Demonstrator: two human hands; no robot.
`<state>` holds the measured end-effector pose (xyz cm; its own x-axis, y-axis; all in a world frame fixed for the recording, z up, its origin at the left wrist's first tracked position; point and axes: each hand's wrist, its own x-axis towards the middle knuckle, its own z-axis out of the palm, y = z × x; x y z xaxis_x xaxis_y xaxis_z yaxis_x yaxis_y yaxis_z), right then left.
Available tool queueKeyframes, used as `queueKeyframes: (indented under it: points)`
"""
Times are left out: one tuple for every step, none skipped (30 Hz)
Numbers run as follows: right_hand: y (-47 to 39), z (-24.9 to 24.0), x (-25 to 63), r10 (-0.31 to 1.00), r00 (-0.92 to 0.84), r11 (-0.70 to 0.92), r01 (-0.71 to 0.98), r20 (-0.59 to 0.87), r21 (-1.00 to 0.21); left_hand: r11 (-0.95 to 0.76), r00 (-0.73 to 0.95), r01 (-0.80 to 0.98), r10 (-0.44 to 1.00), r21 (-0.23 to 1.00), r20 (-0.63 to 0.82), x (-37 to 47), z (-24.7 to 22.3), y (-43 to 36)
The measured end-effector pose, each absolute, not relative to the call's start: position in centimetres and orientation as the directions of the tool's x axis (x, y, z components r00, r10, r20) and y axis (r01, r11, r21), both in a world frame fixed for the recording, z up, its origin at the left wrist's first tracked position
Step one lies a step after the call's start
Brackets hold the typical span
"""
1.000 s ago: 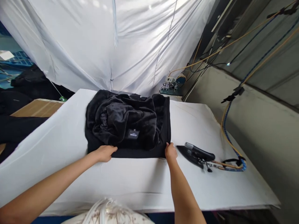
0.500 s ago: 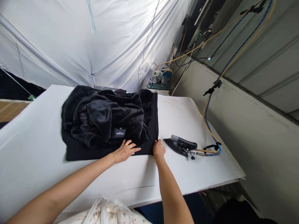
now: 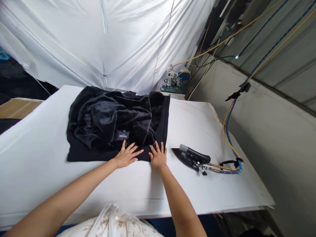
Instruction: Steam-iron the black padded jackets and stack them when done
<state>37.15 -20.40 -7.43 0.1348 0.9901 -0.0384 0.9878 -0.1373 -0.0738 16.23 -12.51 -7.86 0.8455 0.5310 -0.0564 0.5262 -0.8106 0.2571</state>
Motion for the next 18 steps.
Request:
queueKeyframes:
  points:
    - [-20.4, -7.8, 37.3, 0.988, 0.148, -0.151, 0.987, -0.046, -0.063, -0.818, 0.849, 0.522, 0.526, 0.242, -0.049, 16.0, -7.9, -12.7]
    - [-20.4, -8.0, 37.3, 0.987, 0.152, -0.155, 0.986, -0.048, -0.056, -0.827, 0.855, 0.512, 0.517, 0.230, -0.043, 15.9, -7.9, -12.7]
    - [-20.5, -7.9, 37.3, 0.988, 0.149, -0.151, 0.987, -0.040, -0.052, -0.838, 0.863, 0.498, 0.504, 0.222, -0.036, 15.7, -7.9, -12.8]
    - [-20.6, -7.7, 37.3, 0.990, 0.142, -0.142, 0.988, -0.020, -0.051, -0.849, 0.872, 0.482, 0.488, 0.217, -0.027, 15.6, -7.9, -12.8]
    - [-20.7, -7.4, 37.2, 0.992, 0.128, -0.128, 0.990, 0.007, -0.057, -0.859, 0.881, 0.465, 0.473, 0.213, -0.015, 15.5, -7.8, -12.9]
    - [-20.8, -7.1, 37.1, 0.994, 0.106, -0.103, 0.992, 0.035, -0.068, -0.868, 0.888, 0.451, 0.461, 0.209, 0.000, 15.4, -7.8, -12.9]
    - [-21.0, -6.8, 37.1, 0.996, 0.074, -0.069, 0.994, 0.057, -0.082, -0.874, 0.891, 0.440, 0.453, 0.205, 0.018, 15.4, -7.8, -13.1]
    - [-21.2, -6.7, 37.0, 0.997, 0.038, -0.032, 0.995, 0.068, -0.096, -0.879, 0.893, 0.433, 0.448, 0.202, 0.038, 15.3, -7.8, -13.2]
    - [-21.3, -6.7, 37.0, 0.997, 0.010, -0.002, 0.994, 0.070, -0.107, -0.882, 0.894, 0.426, 0.445, 0.201, 0.056, 15.3, -7.8, -13.4]
    - [-21.4, -6.9, 37.1, 0.998, -0.010, 0.018, 0.993, 0.067, -0.113, -0.883, 0.892, 0.424, 0.445, 0.201, 0.071, 15.2, -7.9, -13.7]
    - [-21.5, -7.2, 37.2, 0.998, -0.024, 0.031, 0.993, 0.062, -0.114, -0.881, 0.889, 0.428, 0.451, 0.205, 0.081, 15.2, -7.9, -13.9]
    - [-21.6, -7.7, 37.2, 0.998, -0.029, 0.035, 0.993, 0.060, -0.110, -0.876, 0.885, 0.434, 0.458, 0.211, 0.085, 15.1, -7.8, -14.1]
    - [-21.7, -8.1, 37.3, 0.998, -0.028, 0.034, 0.994, 0.061, -0.104, -0.870, 0.879, 0.442, 0.469, 0.220, 0.086, 15.1, -7.7, -14.2]
    - [-21.8, -8.4, 37.3, 0.997, -0.027, 0.034, 0.994, 0.066, -0.100, -0.861, 0.871, 0.454, 0.484, 0.230, 0.089, 15.1, -7.6, -14.4]
    - [-21.8, -8.6, 37.3, 0.997, -0.025, 0.032, 0.994, 0.074, -0.100, -0.850, 0.860, 0.468, 0.501, 0.241, 0.097, 15.2, -7.4, -14.5]
    - [-21.8, -8.6, 37.3, 0.996, -0.017, 0.026, 0.994, 0.085, -0.102, -0.839, 0.848, 0.481, 0.519, 0.253, 0.108, 15.4, -7.2, -14.5]
    - [-21.8, -8.5, 37.2, 0.995, -0.001, 0.012, 0.994, 0.101, -0.107, -0.828, 0.835, 0.494, 0.537, 0.267, 0.120, 15.7, -7.0, -14.6]
    - [-21.9, -8.4, 37.2, 0.993, 0.009, 0.005, 0.993, 0.118, -0.114, -0.815, 0.821, 0.508, 0.556, 0.280, 0.131, 16.0, -6.9, -14.6]
